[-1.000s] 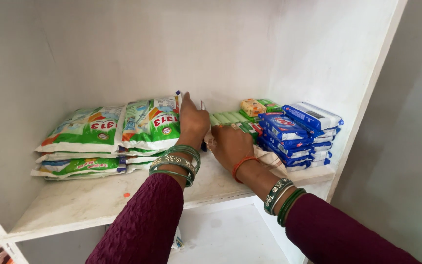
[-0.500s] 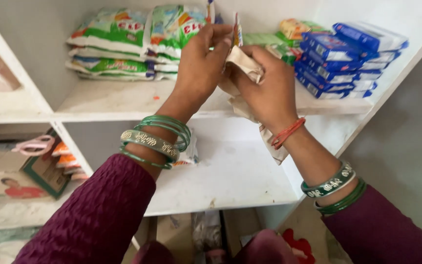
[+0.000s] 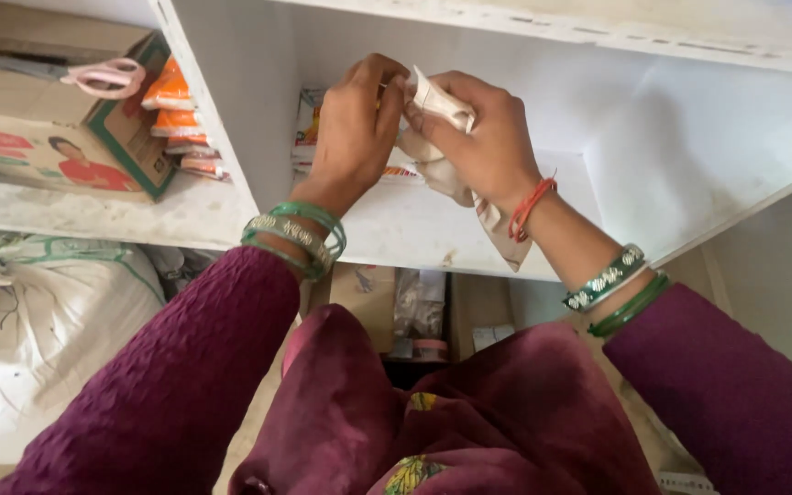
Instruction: The person cleans product packets by wiping each packet with a cloth and placing them onto the shelf.
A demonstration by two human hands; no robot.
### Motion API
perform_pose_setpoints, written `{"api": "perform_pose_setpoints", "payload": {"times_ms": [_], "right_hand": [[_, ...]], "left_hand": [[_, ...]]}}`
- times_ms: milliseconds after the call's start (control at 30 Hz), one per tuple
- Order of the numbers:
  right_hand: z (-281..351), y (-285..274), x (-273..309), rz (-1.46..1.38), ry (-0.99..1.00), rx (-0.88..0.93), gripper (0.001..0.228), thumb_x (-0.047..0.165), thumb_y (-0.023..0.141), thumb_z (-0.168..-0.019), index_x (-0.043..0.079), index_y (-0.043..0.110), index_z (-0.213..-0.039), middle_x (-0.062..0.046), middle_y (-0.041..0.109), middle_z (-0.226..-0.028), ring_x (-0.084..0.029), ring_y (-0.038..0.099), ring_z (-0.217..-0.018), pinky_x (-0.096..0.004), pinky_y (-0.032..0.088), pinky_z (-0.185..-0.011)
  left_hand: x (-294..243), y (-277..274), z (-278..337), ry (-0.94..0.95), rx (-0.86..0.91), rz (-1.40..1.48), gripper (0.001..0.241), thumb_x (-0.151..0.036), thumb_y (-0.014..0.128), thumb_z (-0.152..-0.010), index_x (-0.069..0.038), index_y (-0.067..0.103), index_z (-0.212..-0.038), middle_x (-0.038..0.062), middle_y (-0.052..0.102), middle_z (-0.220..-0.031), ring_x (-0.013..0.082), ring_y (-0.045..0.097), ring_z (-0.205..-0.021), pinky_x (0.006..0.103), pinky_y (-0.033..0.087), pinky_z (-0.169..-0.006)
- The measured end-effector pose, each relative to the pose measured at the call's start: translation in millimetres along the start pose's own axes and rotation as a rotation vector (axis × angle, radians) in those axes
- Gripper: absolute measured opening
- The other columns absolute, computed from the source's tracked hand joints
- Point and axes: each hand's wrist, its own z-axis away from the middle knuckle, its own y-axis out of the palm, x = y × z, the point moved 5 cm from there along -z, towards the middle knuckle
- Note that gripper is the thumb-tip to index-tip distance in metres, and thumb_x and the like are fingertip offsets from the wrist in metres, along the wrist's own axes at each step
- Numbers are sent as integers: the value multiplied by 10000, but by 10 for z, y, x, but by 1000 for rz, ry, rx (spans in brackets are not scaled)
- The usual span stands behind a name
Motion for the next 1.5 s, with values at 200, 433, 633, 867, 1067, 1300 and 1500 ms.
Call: {"api": "perform_pose_setpoints", "payload": {"times_ms": [200,433,633,867,1067,1300,1500], "right_hand": [[-218,351,-913,-245,333,2,396,145,752,-882,4,661,-1241,-74,744,-1099,-121,709,-953,-280,576,-843],[-569,741,-1804,-389,478,-19,464,154,669,-888,-9,561,-1309,-119,712,-1151,-175,718,-976,-335,624,-824],[-841,1000,-2363,-78,237,-5,541,154,696,-935,-3,505,-1416,-155,723,-1258,-254,737,-1113,-350,575,-955],[-775,1197,-2821,-70,444,25,506,159,682,-915,23,538,-1381,-136,734,-1218,-229,736,-1068,-332,567,-921],[-660,1261,-2931,-257,468,50,523,114,658,-906,35,519,-1403,-113,714,-1232,-208,718,-1077,-319,576,-909],[-563,1212,-2738,-517,605,21,505,34,593,-898,11,546,-1400,-124,699,-1140,-210,691,-976,-346,591,-854],[-374,735,-2214,-651,393,-261,467,62,578,-977,21,518,-1438,-98,661,-1275,-192,639,-1144,-356,521,-1007]], "left_hand": [[1591,625,66,-462,123,-293,422,-148,691,-864,72,536,-1189,316,639,-1175,484,633,-1089,506,524,-942],[2412,1141,46,-925,316,-308,522,-256,661,-899,74,494,-1267,282,617,-1274,416,631,-1180,449,525,-1007],[2766,1394,133,-991,439,-466,474,-337,656,-936,3,595,-1260,174,677,-1285,327,644,-1219,524,352,-1163],[2856,1298,267,-1029,115,-696,524,-336,788,-779,-39,643,-1186,189,612,-1285,384,596,-1214,482,522,-958],[2667,1079,229,-1019,143,-424,487,-353,893,-678,-46,713,-1010,161,705,-1069,337,699,-1031,416,578,-888],[2412,1195,195,-656,-248,-39,275,-228,824,-691,-25,683,-812,98,732,-786,227,706,-749,362,576,-729],[1768,1143,342,-889,-425,673,180,-232,716,-822,-89,616,-865,2,626,-816,139,569,-738,323,499,-627]]}}
